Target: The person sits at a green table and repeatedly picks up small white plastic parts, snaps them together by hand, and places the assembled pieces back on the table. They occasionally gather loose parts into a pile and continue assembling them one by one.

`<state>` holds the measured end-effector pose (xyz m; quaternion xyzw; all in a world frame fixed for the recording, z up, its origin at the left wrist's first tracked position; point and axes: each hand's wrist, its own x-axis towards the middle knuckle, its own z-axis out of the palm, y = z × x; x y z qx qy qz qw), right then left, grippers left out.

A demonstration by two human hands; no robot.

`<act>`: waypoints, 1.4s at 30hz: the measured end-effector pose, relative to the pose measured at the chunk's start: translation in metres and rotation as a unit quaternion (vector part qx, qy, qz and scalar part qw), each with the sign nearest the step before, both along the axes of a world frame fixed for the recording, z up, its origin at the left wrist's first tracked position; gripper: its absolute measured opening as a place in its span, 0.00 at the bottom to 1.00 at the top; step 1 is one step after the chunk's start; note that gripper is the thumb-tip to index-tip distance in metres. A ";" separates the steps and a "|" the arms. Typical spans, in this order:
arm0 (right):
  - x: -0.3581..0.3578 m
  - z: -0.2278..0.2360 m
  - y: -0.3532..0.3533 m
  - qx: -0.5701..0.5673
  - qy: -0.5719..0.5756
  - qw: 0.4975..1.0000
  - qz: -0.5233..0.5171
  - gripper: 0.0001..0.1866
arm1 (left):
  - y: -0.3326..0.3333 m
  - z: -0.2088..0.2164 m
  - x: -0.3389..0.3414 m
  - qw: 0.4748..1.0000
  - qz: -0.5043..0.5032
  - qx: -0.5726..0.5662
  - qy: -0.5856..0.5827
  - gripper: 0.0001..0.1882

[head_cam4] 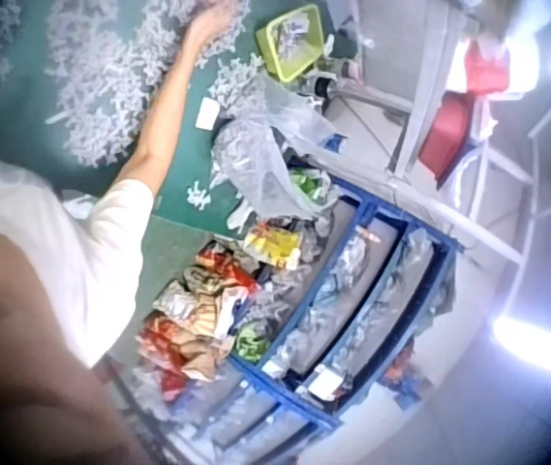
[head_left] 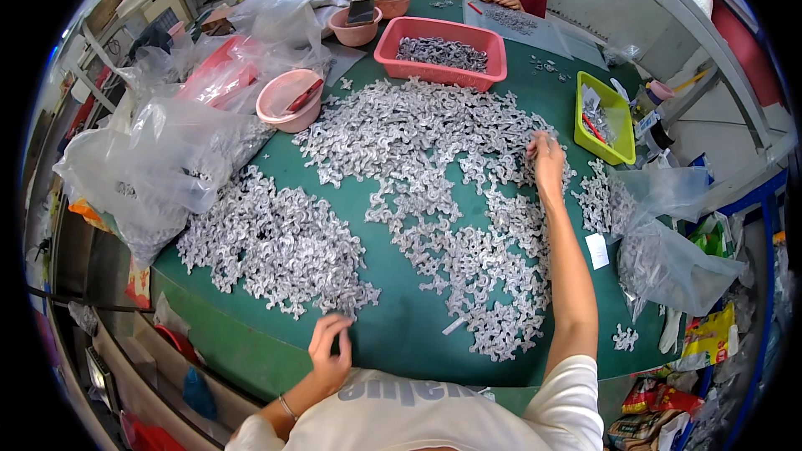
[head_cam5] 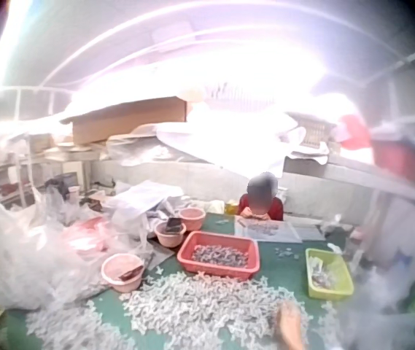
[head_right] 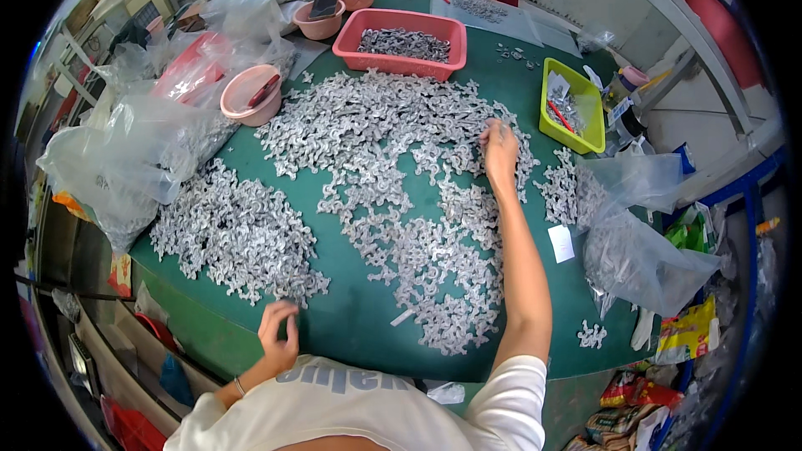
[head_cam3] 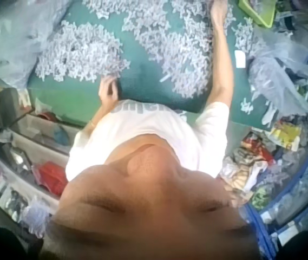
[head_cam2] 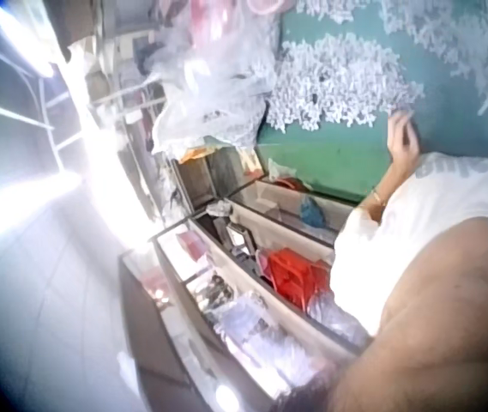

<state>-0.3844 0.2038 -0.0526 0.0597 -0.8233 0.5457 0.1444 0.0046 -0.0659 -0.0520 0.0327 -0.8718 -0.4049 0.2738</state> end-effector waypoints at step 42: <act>-0.025 0.032 0.067 -0.029 -0.271 0.960 0.059 0.17 | 0.008 -0.048 0.007 0.999 -0.032 -0.012 0.024 0.14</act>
